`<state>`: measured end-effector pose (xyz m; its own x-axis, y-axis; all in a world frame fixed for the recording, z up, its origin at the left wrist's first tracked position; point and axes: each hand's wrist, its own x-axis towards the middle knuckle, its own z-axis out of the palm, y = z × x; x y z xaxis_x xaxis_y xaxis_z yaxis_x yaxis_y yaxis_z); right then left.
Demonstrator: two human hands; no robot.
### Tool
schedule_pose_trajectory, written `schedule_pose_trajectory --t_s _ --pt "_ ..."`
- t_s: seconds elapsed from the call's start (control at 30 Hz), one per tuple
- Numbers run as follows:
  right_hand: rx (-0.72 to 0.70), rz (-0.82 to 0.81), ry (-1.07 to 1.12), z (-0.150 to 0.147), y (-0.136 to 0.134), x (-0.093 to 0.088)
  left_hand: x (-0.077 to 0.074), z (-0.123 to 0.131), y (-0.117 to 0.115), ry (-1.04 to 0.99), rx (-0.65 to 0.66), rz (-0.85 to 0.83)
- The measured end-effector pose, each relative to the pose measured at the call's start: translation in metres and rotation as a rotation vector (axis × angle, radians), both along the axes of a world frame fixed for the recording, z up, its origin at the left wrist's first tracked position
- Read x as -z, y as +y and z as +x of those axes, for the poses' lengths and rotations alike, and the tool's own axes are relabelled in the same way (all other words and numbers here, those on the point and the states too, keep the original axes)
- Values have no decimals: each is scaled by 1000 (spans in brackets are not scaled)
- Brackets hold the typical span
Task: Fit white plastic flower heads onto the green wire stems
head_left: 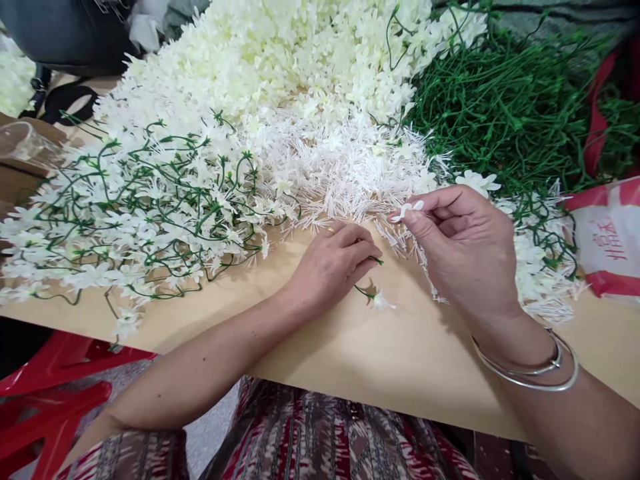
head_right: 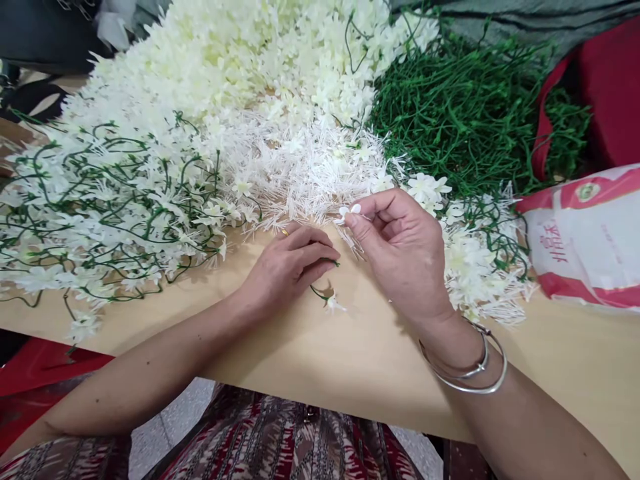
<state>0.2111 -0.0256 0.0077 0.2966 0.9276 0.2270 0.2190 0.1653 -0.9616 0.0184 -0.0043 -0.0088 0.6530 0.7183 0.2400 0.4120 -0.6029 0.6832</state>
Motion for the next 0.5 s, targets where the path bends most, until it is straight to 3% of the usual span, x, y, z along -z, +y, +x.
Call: schedule_pose_trajectory --t_s 0.1,0.3,0.5 --pt "-51 -34 61 1 -1 1 -2 1 -1 -54 -43 -86" --pt "-268 -231 372 -3 -1 1 -9 0 2 -476 -346 -424" --pt "-286 -302 412 -6 0 2 -11 0 0 -507 -342 -462"
